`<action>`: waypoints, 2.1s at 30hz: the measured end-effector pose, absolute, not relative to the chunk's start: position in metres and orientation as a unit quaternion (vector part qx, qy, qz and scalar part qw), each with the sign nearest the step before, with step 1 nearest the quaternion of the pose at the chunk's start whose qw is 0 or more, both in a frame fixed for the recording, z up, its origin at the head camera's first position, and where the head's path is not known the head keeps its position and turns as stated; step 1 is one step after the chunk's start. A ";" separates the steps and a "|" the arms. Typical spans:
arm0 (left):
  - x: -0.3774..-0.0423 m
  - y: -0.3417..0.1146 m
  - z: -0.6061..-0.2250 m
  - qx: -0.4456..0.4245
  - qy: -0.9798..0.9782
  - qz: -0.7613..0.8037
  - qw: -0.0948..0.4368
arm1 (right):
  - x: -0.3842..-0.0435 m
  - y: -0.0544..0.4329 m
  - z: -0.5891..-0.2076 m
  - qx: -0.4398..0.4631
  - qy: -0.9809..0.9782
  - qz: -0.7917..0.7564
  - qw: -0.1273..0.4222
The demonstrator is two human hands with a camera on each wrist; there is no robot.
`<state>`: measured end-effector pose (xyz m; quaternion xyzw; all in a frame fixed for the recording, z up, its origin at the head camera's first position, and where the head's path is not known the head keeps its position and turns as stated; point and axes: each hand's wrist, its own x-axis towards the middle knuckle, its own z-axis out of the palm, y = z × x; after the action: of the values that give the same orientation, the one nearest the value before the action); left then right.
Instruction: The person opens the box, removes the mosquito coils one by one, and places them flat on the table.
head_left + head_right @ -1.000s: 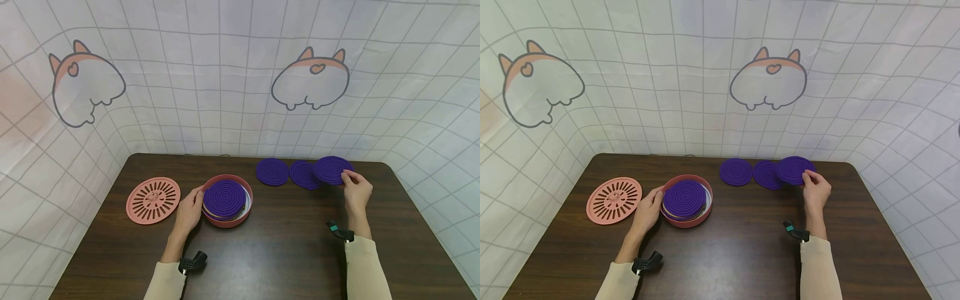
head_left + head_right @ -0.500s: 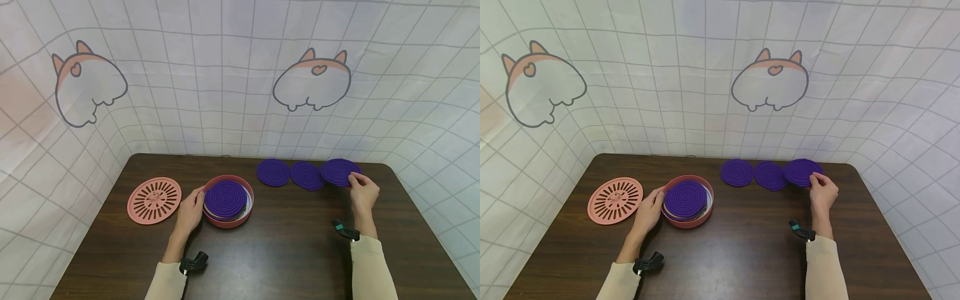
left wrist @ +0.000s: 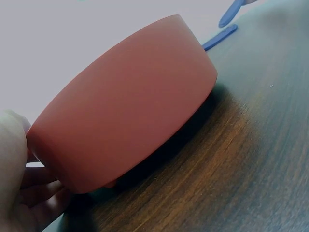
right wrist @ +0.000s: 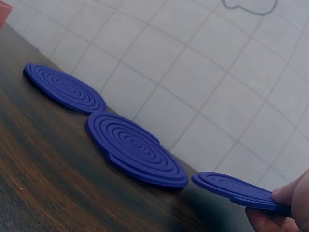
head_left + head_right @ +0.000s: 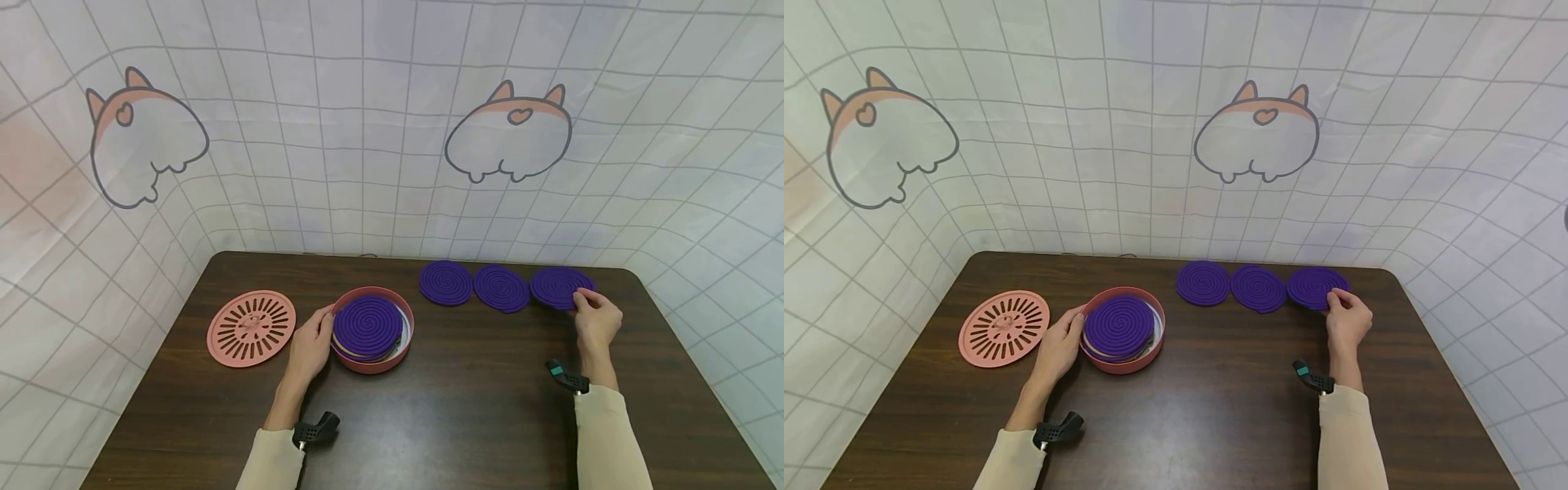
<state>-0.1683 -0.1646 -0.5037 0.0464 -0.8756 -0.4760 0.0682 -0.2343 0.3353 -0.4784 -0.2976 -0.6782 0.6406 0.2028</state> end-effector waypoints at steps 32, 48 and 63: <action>-0.169 -0.165 -0.505 0.043 -0.879 -0.471 0.066 | -0.243 0.343 -0.500 -0.304 -0.799 0.496 0.153; -0.169 -0.165 -0.507 0.048 -0.879 -0.470 0.069 | -0.240 0.339 -0.499 -0.269 -0.827 0.475 0.132; -0.169 -0.165 -0.506 0.049 -0.878 -0.471 0.066 | -0.236 0.338 -0.498 -0.273 -0.817 0.487 0.147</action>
<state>-0.1693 -0.1654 -0.5064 0.0489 -0.8785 -0.4707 0.0656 -0.2363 0.3379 -0.4981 -0.2729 -0.8166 0.4869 0.1468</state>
